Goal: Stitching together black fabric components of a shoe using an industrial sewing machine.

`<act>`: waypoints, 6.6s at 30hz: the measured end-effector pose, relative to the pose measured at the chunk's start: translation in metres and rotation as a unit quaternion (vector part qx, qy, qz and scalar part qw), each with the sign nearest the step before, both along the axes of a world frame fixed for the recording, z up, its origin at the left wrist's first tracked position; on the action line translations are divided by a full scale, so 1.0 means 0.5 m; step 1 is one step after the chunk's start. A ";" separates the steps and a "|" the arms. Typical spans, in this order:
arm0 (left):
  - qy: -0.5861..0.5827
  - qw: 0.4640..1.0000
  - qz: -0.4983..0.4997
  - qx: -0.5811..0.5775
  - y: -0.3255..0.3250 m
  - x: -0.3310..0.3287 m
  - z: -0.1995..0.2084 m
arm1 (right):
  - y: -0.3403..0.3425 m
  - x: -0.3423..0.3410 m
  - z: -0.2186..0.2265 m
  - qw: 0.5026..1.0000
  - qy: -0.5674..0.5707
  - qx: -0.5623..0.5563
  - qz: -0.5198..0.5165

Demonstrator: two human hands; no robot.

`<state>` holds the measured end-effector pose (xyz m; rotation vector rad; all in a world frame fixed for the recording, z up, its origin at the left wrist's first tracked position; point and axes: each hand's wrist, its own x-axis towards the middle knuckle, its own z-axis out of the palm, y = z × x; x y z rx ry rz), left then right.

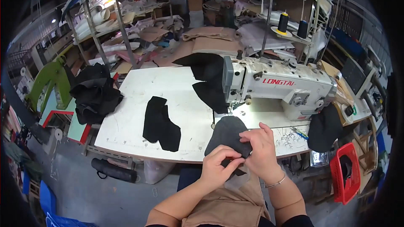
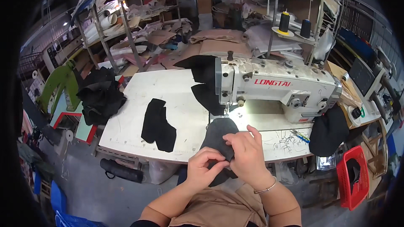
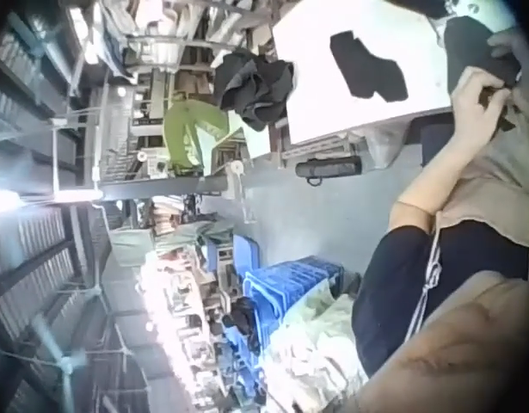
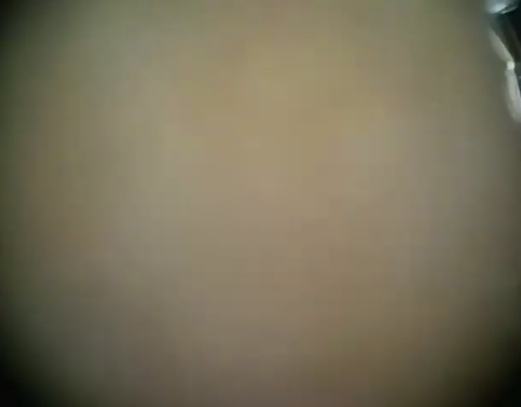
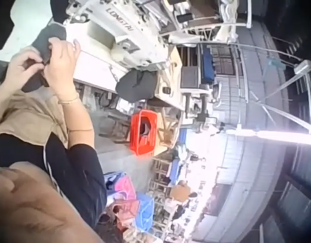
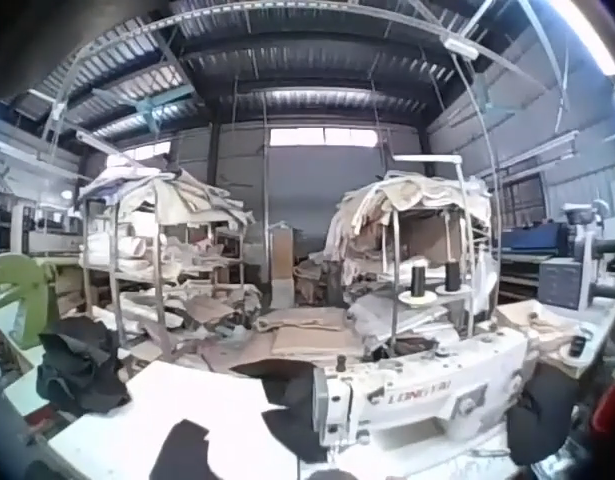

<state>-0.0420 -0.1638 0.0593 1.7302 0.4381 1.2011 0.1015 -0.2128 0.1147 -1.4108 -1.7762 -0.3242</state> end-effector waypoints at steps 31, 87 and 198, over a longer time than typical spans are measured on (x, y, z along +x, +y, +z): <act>0.527 0.819 0.151 0.170 0.651 -0.249 -0.045 | -0.055 0.114 0.081 0.924 0.016 -0.348 0.156; 0.297 0.951 -0.018 -0.085 0.369 0.122 -0.102 | 0.298 0.251 -0.206 0.957 0.075 -0.276 -0.057; 0.386 0.890 -0.101 0.220 0.249 0.023 -0.029 | 0.033 0.136 -0.167 0.949 -0.157 -0.275 0.011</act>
